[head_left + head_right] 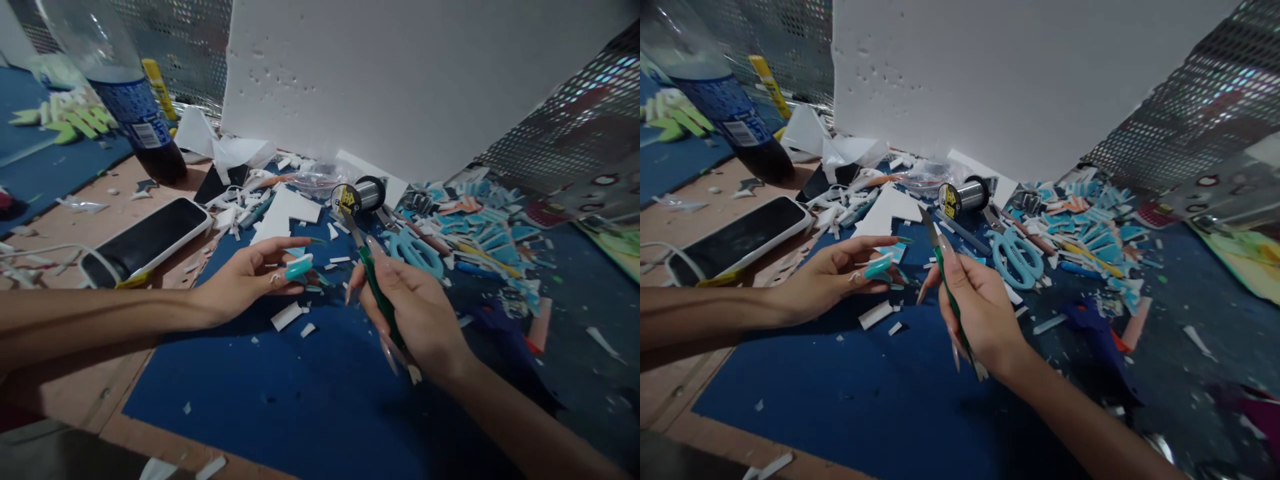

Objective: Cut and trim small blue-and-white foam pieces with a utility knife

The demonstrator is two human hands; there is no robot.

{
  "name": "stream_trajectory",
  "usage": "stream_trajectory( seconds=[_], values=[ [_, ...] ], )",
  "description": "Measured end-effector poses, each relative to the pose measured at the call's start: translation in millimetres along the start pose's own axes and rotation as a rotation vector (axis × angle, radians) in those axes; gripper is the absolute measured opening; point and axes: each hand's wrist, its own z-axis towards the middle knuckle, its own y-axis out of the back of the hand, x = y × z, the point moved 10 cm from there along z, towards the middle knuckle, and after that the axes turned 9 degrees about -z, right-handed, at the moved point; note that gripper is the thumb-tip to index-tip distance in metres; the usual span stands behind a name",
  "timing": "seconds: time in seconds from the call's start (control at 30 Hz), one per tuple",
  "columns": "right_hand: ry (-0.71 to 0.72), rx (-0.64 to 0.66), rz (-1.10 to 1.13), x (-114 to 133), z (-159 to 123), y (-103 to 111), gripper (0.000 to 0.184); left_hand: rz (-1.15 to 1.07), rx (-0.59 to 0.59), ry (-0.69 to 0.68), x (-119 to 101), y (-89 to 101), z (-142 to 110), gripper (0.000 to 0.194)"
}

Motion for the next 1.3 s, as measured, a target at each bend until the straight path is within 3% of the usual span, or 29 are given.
stream_trajectory(
  seconds=[0.13, 0.33, 0.5, 0.67, 0.83, 0.93, 1.2, 1.3],
  values=[
    [0.008, -0.007, -0.062, -3.6, 3.7, -1.5, 0.037, -0.001, -0.007, 0.046, 4.5, 0.8, -0.1, 0.033],
    [-0.004, 0.098, -0.077, -9.8, 4.1, -15.8, 0.029, 0.008, 0.022, 0.075, 6.4, -5.6, -1.2, 0.029],
    [-0.025, 0.096, -0.029, -16.3, 4.5, -17.5, 0.027, 0.112, 0.027, -0.026, -2.4, -9.1, -3.9, 0.022],
    [-0.075, 0.073, 0.070, -18.4, 5.3, -18.5, 0.028, 0.375, 0.013, -0.137, -8.4, -6.4, -8.0, 0.025],
    [-0.090, 0.078, 0.085, -18.9, 5.1, -21.9, 0.027, 0.817, 0.063, -0.375, -25.9, -18.5, -16.4, 0.053],
    [-0.043, 0.037, -0.005, -13.5, 4.1, -19.6, 0.023, 0.921, 0.074, -0.434, -30.0, -23.3, -20.2, 0.066],
    [-0.014, 0.023, -0.056, -11.0, 0.7, -21.1, 0.020, 1.007, 0.043, -0.461, -29.8, -24.8, -21.5, 0.039],
    [-0.006, 0.012, -0.055, -10.9, 1.2, -21.7, 0.018, 1.071, 0.056, -0.503, -30.0, -28.0, -23.6, 0.045]
  ],
)
